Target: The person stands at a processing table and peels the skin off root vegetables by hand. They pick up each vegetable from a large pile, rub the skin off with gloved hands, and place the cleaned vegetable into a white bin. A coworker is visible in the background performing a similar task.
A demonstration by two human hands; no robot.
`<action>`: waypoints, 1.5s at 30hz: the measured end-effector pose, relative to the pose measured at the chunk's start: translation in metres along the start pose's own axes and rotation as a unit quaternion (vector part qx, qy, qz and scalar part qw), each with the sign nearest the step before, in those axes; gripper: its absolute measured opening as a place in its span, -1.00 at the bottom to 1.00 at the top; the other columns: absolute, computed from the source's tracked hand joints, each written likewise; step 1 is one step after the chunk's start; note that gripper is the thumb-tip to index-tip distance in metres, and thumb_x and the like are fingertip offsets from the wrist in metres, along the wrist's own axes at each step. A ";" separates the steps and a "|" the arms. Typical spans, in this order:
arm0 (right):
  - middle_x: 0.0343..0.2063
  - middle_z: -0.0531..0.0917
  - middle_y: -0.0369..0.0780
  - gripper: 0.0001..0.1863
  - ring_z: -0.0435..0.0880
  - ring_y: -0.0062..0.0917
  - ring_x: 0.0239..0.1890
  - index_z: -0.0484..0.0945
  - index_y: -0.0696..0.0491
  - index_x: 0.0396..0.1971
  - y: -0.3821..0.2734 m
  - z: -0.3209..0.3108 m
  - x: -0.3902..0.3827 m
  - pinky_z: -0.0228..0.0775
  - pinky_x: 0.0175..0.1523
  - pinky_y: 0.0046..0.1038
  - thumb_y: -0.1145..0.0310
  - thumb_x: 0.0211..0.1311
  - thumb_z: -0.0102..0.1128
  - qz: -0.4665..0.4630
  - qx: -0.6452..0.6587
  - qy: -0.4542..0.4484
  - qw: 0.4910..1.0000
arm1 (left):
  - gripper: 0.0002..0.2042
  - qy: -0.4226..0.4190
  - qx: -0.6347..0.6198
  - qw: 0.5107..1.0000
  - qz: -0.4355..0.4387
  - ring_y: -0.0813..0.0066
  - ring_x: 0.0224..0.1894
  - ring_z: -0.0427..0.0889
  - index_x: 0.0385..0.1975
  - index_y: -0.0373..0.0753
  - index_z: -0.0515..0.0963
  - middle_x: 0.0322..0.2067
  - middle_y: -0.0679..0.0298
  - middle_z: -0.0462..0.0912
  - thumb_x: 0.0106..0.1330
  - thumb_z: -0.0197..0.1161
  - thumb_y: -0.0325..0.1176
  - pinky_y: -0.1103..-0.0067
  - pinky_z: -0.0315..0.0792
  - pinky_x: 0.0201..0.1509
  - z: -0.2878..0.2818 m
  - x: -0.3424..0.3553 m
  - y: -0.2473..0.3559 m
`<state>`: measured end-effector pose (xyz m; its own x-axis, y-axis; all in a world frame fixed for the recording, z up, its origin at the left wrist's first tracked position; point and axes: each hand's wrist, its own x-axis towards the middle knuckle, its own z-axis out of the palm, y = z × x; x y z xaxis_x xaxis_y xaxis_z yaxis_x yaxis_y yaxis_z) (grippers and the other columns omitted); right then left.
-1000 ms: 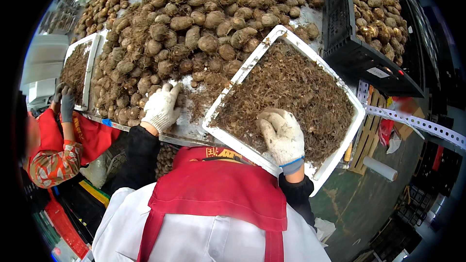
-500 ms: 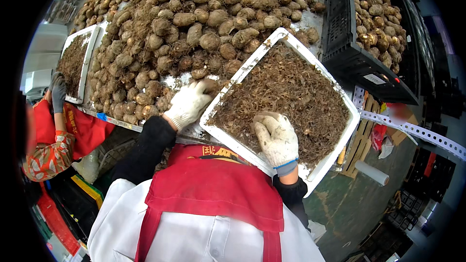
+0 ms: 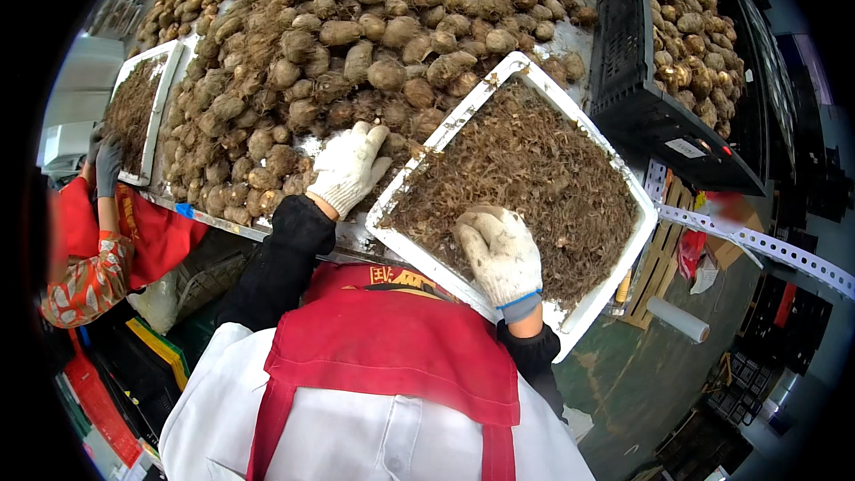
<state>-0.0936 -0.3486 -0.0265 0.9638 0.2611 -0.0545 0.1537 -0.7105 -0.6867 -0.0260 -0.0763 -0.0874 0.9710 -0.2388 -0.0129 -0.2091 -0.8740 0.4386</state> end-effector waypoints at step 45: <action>-0.10 0.70 -0.15 -0.79 0.66 -0.20 0.00 0.73 0.06 -0.21 0.007 0.009 0.008 0.49 0.12 -0.25 0.29 0.30 0.21 -0.015 0.001 -0.048 0.999 | -0.08 -0.215 0.142 0.961 -0.099 -0.04 -0.09 0.70 0.48 -0.10 0.16 0.22 -0.17 0.38 0.03 0.45 -0.51 0.21 0.67 -0.16 0.012 -0.053 0.019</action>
<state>-0.0865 -0.3460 -0.0381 0.9334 0.3438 -0.1032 0.1814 -0.6998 -0.6909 -0.0824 -0.0853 -0.0890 0.8703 -0.1545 -0.4677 -0.1072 -0.9862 0.1263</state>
